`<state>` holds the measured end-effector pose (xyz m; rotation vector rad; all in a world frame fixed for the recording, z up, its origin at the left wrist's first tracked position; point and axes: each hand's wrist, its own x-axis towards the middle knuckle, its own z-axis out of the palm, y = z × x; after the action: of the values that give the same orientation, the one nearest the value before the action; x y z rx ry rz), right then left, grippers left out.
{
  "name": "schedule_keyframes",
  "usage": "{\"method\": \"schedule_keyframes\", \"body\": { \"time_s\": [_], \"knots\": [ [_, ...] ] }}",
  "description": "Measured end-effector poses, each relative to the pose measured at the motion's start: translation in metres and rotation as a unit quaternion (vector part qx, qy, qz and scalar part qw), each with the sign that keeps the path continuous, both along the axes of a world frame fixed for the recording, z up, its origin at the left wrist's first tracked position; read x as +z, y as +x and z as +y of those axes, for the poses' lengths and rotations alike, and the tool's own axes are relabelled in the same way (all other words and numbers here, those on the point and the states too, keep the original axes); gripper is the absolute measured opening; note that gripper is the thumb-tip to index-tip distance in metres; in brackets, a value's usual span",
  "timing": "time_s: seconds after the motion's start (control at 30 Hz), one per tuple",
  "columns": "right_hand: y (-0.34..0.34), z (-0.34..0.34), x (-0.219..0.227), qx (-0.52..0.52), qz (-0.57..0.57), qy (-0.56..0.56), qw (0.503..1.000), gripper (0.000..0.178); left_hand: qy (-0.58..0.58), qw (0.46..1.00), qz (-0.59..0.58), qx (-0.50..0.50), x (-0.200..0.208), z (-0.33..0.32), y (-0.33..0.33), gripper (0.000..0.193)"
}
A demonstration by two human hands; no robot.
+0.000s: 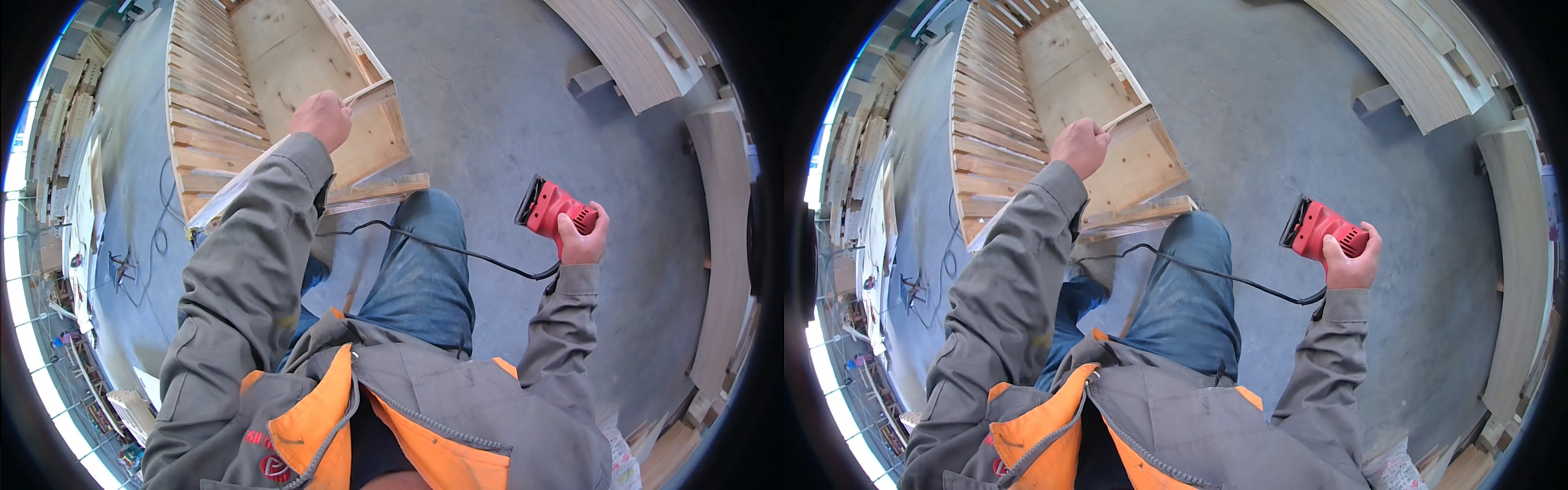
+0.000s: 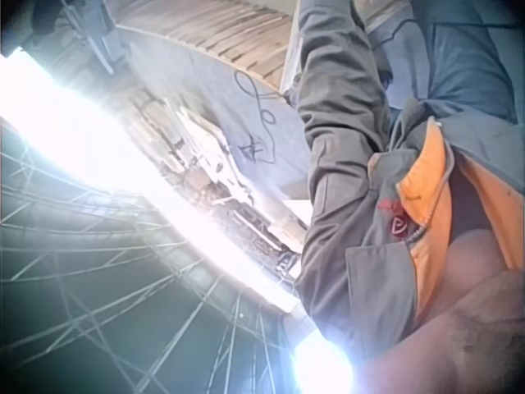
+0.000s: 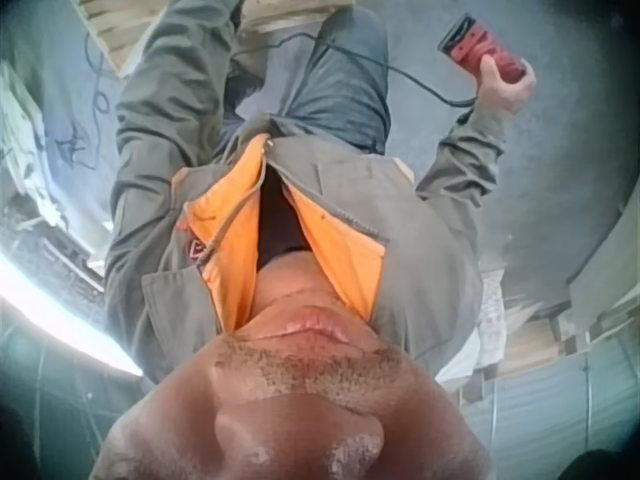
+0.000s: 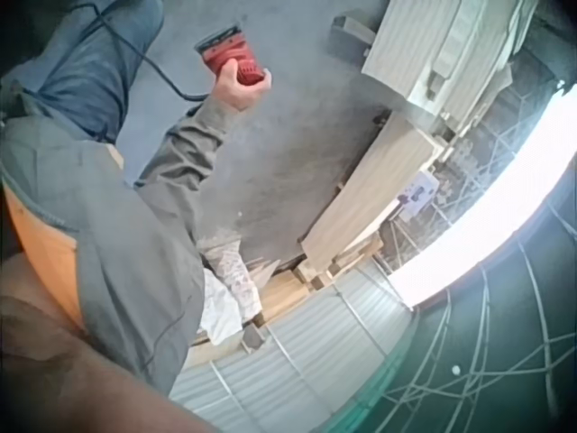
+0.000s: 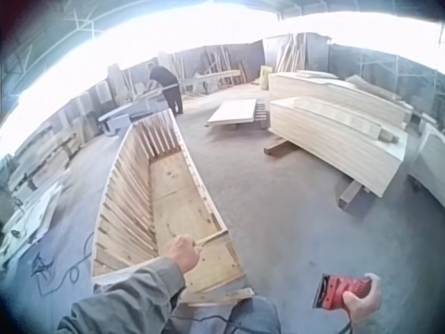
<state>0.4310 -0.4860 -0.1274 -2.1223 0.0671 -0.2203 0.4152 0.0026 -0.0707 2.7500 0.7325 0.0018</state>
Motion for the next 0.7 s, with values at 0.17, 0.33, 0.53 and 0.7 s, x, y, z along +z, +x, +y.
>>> {"method": "schedule_keyframes", "body": {
  "time_s": [0.17,0.33,0.53,0.7],
  "knots": [
    [-0.002,-0.003,0.002,-0.008,0.002,0.003,1.0,0.067,-0.029,0.999,0.016,0.005,0.0,0.002,0.003,0.026],
    [-0.006,-0.012,-0.006,-0.015,-0.003,0.016,1.0,0.067,-0.071,0.997,-0.001,0.002,0.002,-0.001,0.0,0.025],
    [-0.011,-0.017,-0.011,-0.03,-0.008,0.005,1.0,0.067,-0.126,0.991,-0.025,-0.035,-0.009,-0.017,-0.071,0.023],
    [-0.013,-0.008,-0.003,-0.017,-0.006,0.006,1.0,0.067,-0.152,0.982,-0.112,-0.021,0.002,-0.035,-0.088,0.021]
  ]
}}
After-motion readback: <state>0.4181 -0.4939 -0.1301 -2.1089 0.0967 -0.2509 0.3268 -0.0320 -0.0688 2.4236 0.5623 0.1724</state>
